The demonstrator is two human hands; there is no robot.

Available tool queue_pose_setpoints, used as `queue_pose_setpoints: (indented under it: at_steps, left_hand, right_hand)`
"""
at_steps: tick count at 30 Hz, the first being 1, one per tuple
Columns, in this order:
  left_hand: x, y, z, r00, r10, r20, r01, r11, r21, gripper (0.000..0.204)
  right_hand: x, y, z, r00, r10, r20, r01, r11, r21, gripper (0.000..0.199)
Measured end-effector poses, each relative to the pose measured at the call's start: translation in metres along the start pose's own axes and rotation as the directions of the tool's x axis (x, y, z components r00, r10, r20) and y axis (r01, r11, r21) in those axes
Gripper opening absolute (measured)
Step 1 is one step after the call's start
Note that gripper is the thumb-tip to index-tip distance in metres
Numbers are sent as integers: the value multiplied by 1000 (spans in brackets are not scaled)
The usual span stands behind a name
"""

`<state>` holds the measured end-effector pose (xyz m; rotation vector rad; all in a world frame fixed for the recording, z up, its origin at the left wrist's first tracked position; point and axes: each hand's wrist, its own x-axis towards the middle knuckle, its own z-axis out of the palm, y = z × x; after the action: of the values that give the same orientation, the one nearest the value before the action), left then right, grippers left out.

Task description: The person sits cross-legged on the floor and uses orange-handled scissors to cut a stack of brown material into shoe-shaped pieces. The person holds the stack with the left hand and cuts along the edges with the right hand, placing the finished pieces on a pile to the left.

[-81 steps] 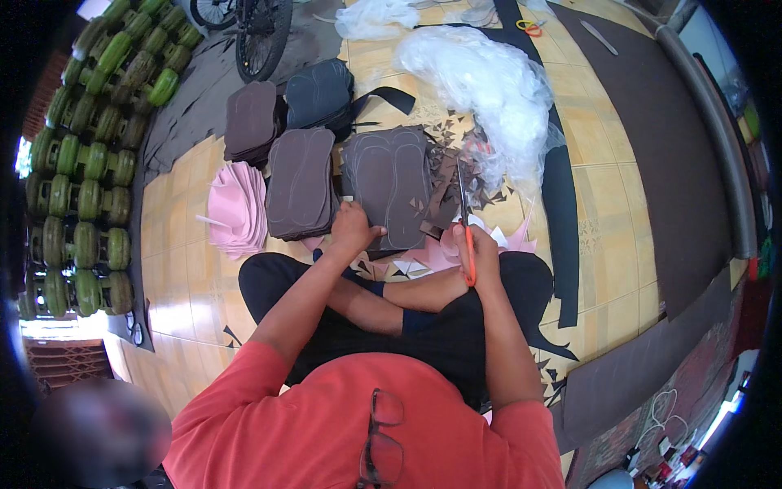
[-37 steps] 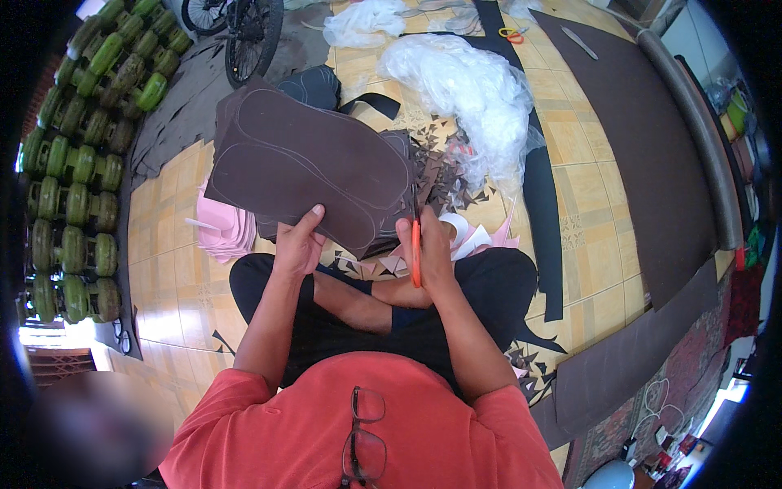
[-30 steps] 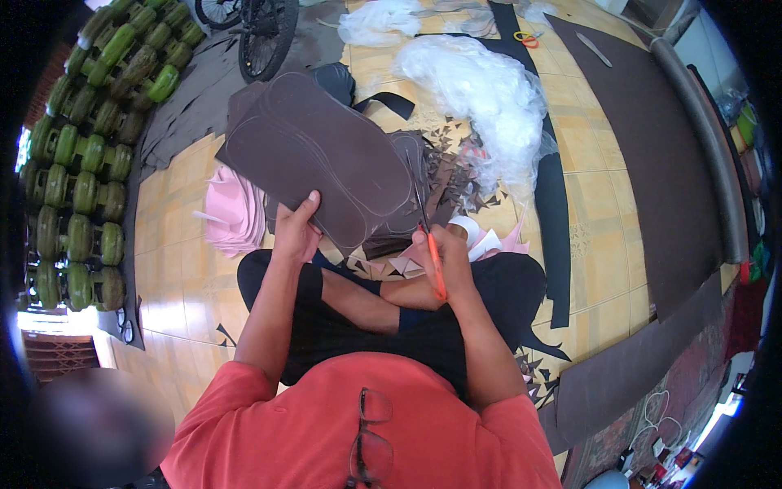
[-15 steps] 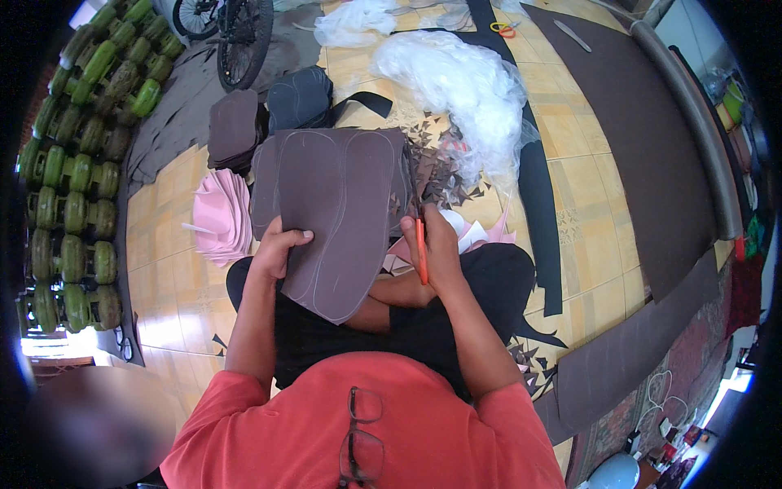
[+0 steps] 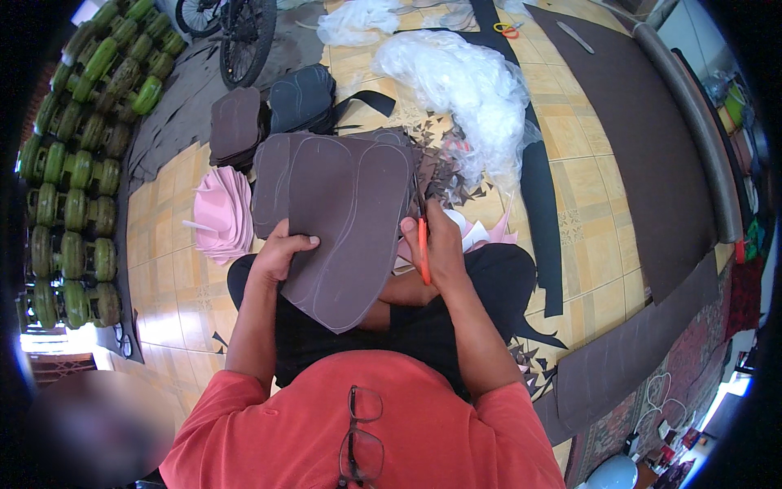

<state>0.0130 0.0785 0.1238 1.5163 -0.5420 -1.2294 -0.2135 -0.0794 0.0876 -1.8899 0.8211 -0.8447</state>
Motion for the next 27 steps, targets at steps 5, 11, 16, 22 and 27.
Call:
queue_pose_setpoints:
  at_steps: [5, 11, 16, 22, 27]
  left_hand:
    - [-2, 9, -7, 1000, -9, 4, 8, 998, 56, 49]
    - [-2, 27, -29, 999, -39, 19, 37, 994, 105, 48]
    - [5, 31, -42, 987, -81, 140, 51, 977, 208, 47]
    - [-1, 15, -31, 929, -173, 327, 160, 985, 66, 48]
    - [5, -46, -33, 945, 301, 130, -295, 953, -63, 48]
  right_hand:
    - [-3, 6, -6, 1000, -5, 29, 4, 1000, 4, 41]
    - [-6, 3, -24, 977, 46, 209, -69, 992, 102, 42]
    - [-9, 24, -26, 978, 69, 199, -102, 982, 161, 35]
    - [-5, 18, -16, 900, 357, 250, -428, 614, 663, 18]
    - [-6, 10, 4, 917, 363, 167, -346, 513, 786, 8]
